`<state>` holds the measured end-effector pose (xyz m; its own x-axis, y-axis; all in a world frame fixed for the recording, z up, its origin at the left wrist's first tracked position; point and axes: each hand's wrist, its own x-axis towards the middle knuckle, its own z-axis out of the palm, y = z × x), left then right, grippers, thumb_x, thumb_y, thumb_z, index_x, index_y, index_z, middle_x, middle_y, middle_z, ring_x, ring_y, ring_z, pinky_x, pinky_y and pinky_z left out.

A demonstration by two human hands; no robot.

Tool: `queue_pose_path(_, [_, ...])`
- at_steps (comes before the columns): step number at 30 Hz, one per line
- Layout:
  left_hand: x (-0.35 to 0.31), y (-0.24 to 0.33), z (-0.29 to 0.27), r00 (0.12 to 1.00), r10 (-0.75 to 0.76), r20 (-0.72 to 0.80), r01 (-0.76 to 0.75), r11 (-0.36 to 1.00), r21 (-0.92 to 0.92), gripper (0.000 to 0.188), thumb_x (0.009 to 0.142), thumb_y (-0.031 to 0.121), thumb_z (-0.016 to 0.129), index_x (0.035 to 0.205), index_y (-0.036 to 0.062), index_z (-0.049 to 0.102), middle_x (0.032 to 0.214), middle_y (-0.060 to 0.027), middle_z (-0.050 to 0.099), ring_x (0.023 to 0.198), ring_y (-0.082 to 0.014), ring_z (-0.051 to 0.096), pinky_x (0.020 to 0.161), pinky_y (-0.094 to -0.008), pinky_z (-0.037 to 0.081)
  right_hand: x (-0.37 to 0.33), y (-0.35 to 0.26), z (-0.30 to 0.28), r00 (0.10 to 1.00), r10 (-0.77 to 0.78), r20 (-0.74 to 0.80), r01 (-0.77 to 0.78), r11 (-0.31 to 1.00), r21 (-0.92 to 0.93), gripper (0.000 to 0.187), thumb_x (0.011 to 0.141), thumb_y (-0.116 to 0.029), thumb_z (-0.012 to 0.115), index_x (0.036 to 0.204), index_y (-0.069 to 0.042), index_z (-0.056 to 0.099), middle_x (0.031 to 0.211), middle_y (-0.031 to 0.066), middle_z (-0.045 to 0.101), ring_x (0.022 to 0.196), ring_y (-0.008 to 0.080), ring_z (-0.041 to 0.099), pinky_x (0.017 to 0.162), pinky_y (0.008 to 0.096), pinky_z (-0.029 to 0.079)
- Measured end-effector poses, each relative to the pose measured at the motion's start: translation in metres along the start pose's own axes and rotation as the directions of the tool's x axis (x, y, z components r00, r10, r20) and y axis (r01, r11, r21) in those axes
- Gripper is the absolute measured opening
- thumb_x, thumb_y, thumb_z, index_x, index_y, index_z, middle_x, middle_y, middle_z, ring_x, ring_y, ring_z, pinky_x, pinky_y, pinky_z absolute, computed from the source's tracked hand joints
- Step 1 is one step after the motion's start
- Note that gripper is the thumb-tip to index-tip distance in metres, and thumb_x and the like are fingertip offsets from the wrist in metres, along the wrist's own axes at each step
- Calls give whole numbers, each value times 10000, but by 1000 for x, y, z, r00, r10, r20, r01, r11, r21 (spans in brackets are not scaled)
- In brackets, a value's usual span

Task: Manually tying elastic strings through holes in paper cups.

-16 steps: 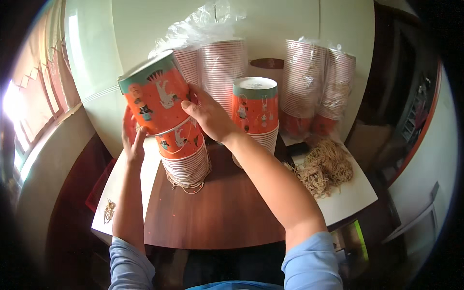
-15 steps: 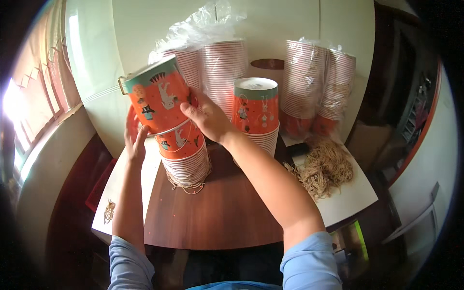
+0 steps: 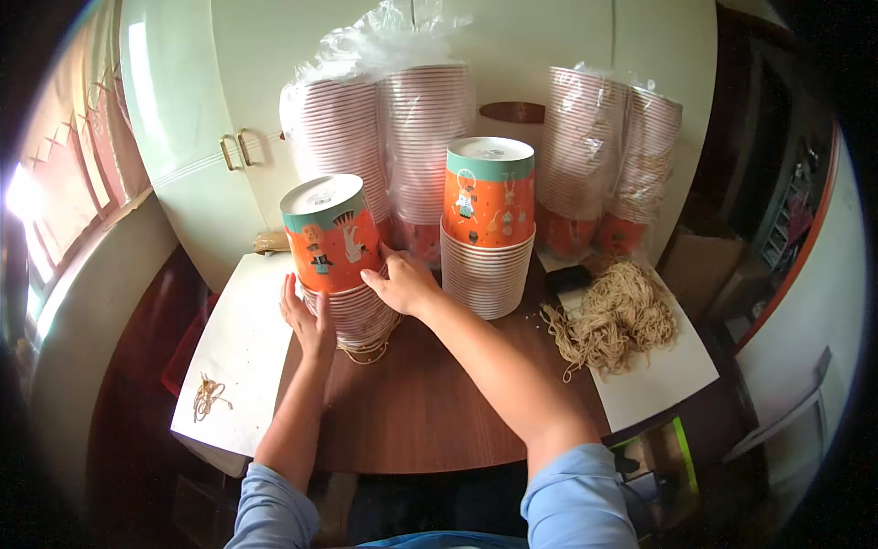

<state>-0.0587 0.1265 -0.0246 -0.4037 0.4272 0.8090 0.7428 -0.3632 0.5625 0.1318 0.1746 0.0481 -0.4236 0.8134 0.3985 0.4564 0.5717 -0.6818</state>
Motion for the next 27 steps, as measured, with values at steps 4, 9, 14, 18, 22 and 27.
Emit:
queue_pose_path(4, [-22, 81, -6, 815, 575, 80, -548, 808, -217, 644, 699, 182, 661, 1267, -15, 433, 1300, -217, 441, 1178, -382, 431, 1005, -517, 304, -24, -20, -47, 815, -409, -411, 228, 878, -421, 366, 740, -169, 708, 1039, 2, 586, 1028, 177, 581, 1005, 346, 542, 884, 429, 431])
queue_pose_path(9, [-77, 90, 24, 492, 739, 460, -436, 666, -605, 473, 683, 143, 688, 1120, 30, 547, 1216, -145, 512, 1088, -308, 517, 952, -428, 407, -15, -30, -139, 695, -534, -481, -55, 628, -776, 500, 702, -263, 759, 1108, -39, 571, 1167, 150, 512, 1061, 341, 471, 931, 458, 372])
queue_pose_path(14, [-76, 83, 24, 603, 646, 468, -371, 747, -552, 392, 689, 144, 689, 1043, 34, 564, 1132, -129, 531, 1000, -291, 542, 873, -404, 430, -6, -19, -172, 833, -410, -371, -71, 585, -808, 446, 703, -193, 768, 1070, -25, 579, 1056, 130, 578, 1047, 324, 508, 901, 406, 420])
queue_pose_path(18, [-78, 78, 23, 625, 626, 465, -374, 764, -526, 365, 684, 148, 690, 1009, 33, 571, 1100, -125, 534, 964, -284, 544, 847, -395, 432, 8, -27, -177, 871, -260, -417, -85, 756, -649, 364, 679, -116, 771, 946, 6, 557, 955, 130, 565, 851, 309, 577, 751, 373, 477])
queue_pose_path(22, [-81, 77, 25, 647, 609, 459, -377, 779, -501, 341, 682, 167, 692, 974, 33, 578, 1087, -122, 535, 940, -279, 543, 833, -386, 431, 13, -33, -193, 844, -308, -440, -70, 749, -659, 348, 667, -131, 789, 909, 6, 580, 926, 138, 584, 865, 287, 585, 766, 363, 477])
queue_pose_path(27, [-82, 74, 25, 662, 587, 466, -367, 796, -481, 341, 690, 188, 690, 973, 33, 578, 1092, -123, 536, 943, -282, 542, 840, -387, 428, 19, -64, -224, 794, -368, -484, -40, 762, -646, 379, 705, -183, 762, 984, 9, 593, 976, 183, 634, 898, 320, 609, 798, 382, 484])
